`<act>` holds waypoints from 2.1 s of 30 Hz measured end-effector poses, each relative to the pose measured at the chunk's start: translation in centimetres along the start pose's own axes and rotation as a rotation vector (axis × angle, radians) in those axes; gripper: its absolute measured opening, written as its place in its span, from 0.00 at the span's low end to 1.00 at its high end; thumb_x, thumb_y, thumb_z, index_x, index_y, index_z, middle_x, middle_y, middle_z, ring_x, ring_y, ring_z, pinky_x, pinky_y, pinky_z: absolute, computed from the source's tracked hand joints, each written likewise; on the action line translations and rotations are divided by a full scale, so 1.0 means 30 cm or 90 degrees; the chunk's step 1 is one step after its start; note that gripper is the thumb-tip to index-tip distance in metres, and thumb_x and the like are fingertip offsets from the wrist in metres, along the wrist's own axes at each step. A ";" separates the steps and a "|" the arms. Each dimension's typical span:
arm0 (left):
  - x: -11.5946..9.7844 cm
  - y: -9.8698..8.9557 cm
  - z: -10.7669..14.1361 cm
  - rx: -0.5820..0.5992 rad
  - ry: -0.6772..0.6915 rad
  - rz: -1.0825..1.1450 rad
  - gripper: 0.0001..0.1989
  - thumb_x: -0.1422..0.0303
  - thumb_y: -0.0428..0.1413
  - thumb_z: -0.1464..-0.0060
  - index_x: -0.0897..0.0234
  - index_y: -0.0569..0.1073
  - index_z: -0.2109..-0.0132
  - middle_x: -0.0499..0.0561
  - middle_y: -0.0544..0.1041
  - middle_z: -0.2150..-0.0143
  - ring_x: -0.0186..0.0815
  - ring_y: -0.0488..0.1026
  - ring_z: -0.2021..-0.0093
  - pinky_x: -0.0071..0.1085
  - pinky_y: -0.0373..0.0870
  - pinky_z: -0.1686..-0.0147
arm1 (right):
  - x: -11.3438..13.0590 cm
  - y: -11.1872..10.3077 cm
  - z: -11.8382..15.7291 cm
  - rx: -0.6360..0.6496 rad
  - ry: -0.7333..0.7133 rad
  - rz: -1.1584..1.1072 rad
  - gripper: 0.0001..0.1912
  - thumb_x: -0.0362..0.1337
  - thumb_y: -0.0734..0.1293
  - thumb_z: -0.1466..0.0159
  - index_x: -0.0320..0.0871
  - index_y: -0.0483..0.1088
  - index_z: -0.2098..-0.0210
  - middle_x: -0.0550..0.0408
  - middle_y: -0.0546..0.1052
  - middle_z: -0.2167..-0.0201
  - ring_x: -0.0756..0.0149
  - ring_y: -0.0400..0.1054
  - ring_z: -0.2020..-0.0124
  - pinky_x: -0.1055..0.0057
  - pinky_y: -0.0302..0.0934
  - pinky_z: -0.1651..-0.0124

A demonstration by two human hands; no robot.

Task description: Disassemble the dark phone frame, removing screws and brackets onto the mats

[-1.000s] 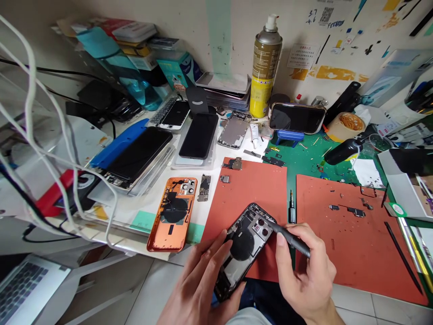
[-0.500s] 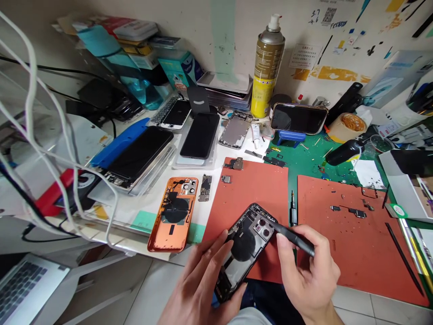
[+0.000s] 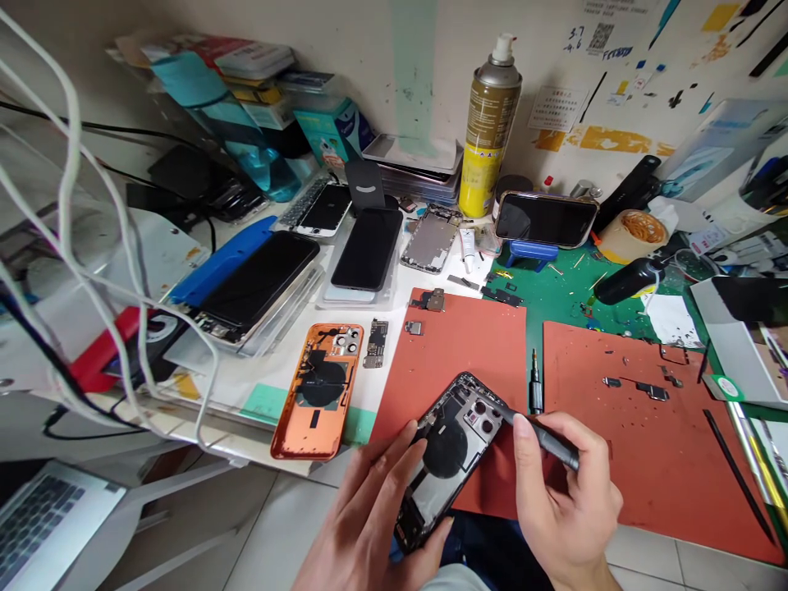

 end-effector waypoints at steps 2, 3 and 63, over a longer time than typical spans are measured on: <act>-0.005 0.004 0.005 -0.009 -0.003 -0.004 0.26 0.64 0.60 0.28 0.70 0.69 0.30 0.65 0.79 0.35 0.46 0.74 0.32 0.40 0.76 0.34 | 0.000 -0.010 0.000 -0.019 0.043 0.007 0.09 0.38 0.77 0.30 0.46 0.76 0.52 0.58 0.83 0.62 0.73 0.79 0.70 0.79 0.73 0.62; -0.010 0.009 0.007 -0.013 -0.002 -0.008 0.26 0.64 0.60 0.28 0.70 0.69 0.30 0.65 0.79 0.35 0.47 0.74 0.32 0.40 0.76 0.35 | -0.001 -0.016 0.000 -0.029 0.070 0.005 0.09 0.39 0.77 0.30 0.46 0.76 0.53 0.58 0.83 0.63 0.73 0.79 0.70 0.79 0.73 0.62; -0.168 0.369 -0.812 0.174 0.024 0.134 0.10 0.72 0.57 0.32 0.60 0.85 0.54 0.53 0.86 0.55 0.43 0.83 0.53 0.40 0.78 0.50 | -0.297 -0.385 0.109 -0.226 0.707 -0.185 0.30 0.63 0.78 0.40 0.45 0.76 0.54 0.55 0.82 0.76 0.59 0.82 0.71 0.72 0.76 0.67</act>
Point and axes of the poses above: each hand's wrist, its own z-axis away from the middle knuckle, its own y-axis out of the palm, x = y × z, the point moved 6 cm from there along -z, towards the middle knuckle
